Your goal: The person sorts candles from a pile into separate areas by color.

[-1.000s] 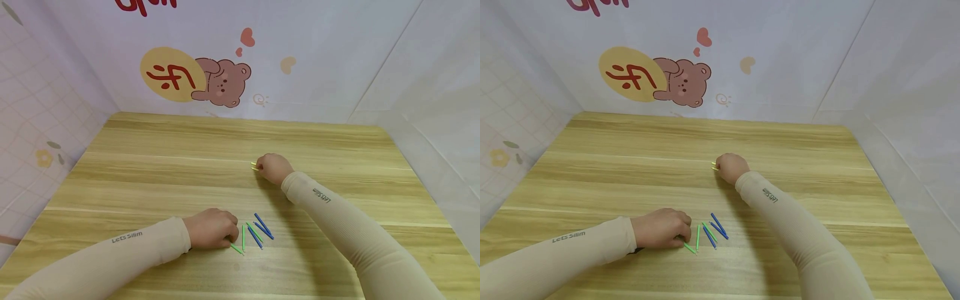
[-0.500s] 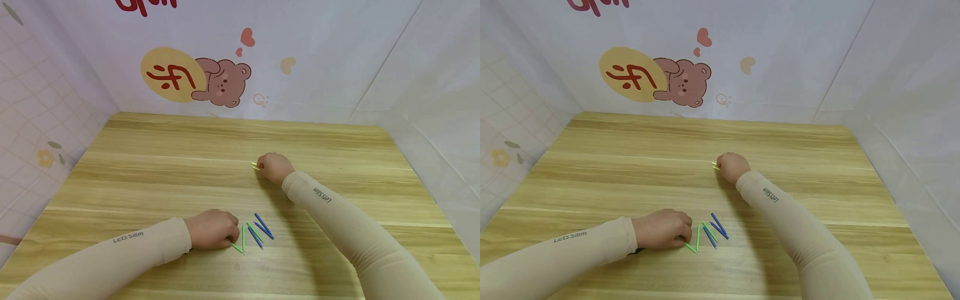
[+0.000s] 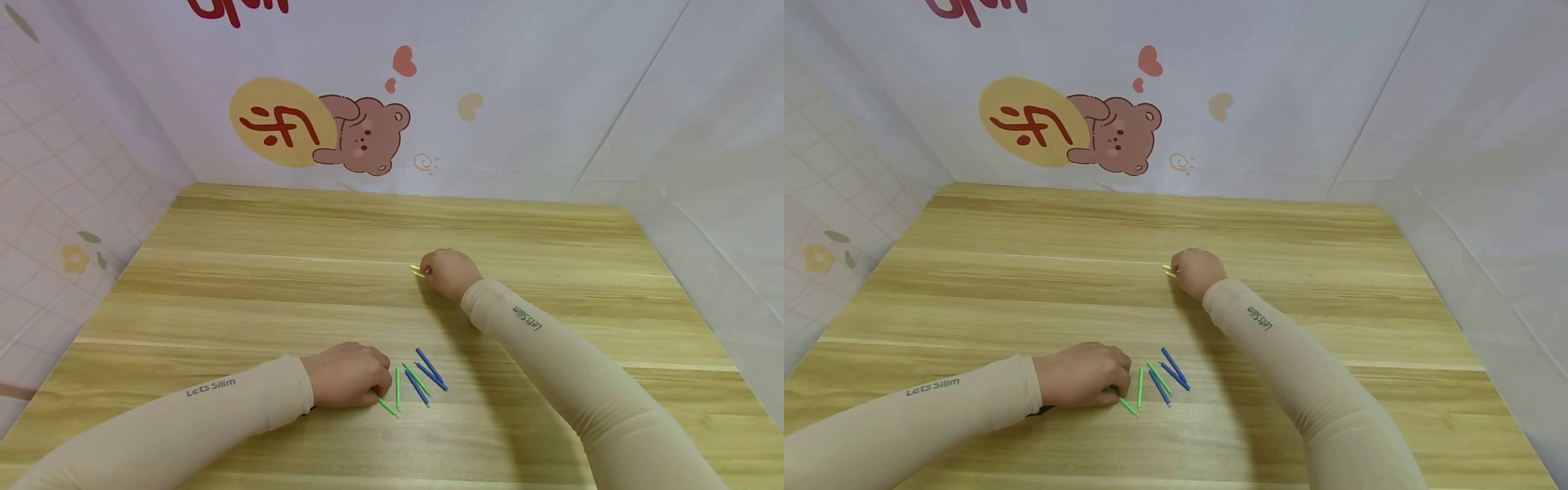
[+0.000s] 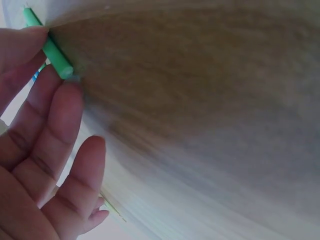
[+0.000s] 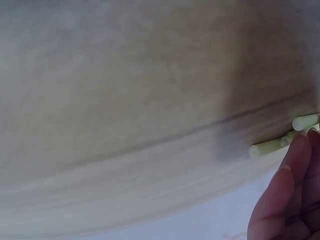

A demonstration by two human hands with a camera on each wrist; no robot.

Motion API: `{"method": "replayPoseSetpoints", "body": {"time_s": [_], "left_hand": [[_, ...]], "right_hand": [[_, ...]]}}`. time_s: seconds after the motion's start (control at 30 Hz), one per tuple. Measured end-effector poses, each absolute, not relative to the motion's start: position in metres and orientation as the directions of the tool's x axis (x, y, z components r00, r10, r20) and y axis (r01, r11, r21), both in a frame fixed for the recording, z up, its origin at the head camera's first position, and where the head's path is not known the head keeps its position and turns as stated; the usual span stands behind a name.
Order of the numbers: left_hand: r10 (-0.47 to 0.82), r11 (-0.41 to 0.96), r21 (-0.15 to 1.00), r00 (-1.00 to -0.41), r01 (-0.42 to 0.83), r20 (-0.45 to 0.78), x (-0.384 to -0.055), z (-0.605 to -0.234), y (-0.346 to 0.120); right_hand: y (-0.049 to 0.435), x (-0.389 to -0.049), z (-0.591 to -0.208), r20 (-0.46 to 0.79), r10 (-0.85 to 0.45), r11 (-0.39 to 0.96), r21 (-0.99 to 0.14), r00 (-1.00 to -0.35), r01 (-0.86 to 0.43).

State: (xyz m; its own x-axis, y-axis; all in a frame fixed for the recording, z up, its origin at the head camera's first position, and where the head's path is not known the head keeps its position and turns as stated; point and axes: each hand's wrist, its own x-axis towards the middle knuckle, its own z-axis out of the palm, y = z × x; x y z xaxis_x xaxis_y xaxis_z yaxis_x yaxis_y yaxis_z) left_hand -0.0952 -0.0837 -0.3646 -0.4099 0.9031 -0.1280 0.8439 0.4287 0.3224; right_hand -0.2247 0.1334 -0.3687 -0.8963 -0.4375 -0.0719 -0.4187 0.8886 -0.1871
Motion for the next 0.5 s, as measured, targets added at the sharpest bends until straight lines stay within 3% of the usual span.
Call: {"method": "replayPoseSetpoints", "body": {"time_s": [0.5], "left_hand": [[0.894, 0.449, 0.326, -0.424, 0.832, -0.148, -0.0916, -0.3614, -0.0815]], "right_hand": [[0.1366, -0.2246, -0.3625, -0.073, -0.403, 0.893, -0.251, -0.912, -0.374]]}}
